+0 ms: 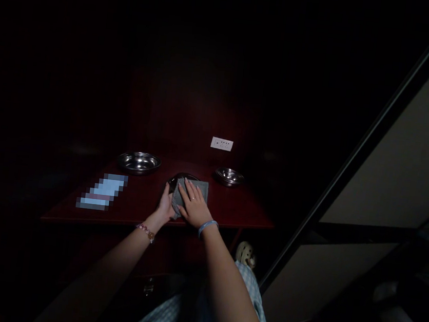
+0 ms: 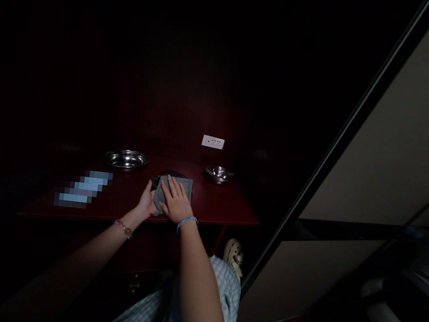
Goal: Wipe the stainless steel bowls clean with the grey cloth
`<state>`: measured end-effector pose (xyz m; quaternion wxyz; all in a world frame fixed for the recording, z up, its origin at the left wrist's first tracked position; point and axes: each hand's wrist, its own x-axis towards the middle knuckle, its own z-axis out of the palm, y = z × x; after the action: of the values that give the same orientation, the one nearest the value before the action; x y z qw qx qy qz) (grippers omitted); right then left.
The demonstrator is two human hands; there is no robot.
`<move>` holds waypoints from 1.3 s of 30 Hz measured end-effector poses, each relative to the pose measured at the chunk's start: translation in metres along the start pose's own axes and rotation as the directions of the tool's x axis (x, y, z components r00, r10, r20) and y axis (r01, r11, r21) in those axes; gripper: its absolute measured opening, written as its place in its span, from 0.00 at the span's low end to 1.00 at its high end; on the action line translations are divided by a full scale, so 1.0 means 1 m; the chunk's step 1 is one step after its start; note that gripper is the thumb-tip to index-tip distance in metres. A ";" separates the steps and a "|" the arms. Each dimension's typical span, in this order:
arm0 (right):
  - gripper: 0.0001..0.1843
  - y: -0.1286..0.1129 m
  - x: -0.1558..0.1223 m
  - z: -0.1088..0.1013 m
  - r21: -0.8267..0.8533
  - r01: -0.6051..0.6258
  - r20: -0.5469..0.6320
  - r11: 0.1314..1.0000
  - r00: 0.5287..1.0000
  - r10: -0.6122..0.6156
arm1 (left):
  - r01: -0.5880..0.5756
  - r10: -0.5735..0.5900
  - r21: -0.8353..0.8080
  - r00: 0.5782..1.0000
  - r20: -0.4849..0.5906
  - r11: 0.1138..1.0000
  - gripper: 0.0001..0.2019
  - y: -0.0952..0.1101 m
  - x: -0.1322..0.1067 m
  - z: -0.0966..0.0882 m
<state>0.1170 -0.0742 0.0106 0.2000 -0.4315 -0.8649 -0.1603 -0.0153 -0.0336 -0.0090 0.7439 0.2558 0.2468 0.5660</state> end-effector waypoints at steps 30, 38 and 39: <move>0.32 0.044 0.012 0.028 0.941 -0.257 -0.116 0.219 0.363 0.925 | -0.199 0.199 0.243 0.980 0.024 0.950 0.31 -0.020 -0.011 0.015; 0.26 0.031 0.019 0.043 0.958 -0.258 0.042 0.122 0.552 0.833 | -0.256 0.264 0.194 0.965 -0.015 0.947 0.14 -0.023 -0.008 0.019; 0.25 0.032 0.018 0.044 0.956 -0.271 0.055 0.114 0.547 0.836 | -0.257 0.268 0.206 0.963 -0.031 0.944 0.12 -0.024 -0.007 0.019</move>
<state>0.1238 -0.0235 -0.0157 0.6623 -0.4946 -0.4657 0.3160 0.0125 -0.0480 -0.0097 0.6248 0.3431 0.2879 0.6396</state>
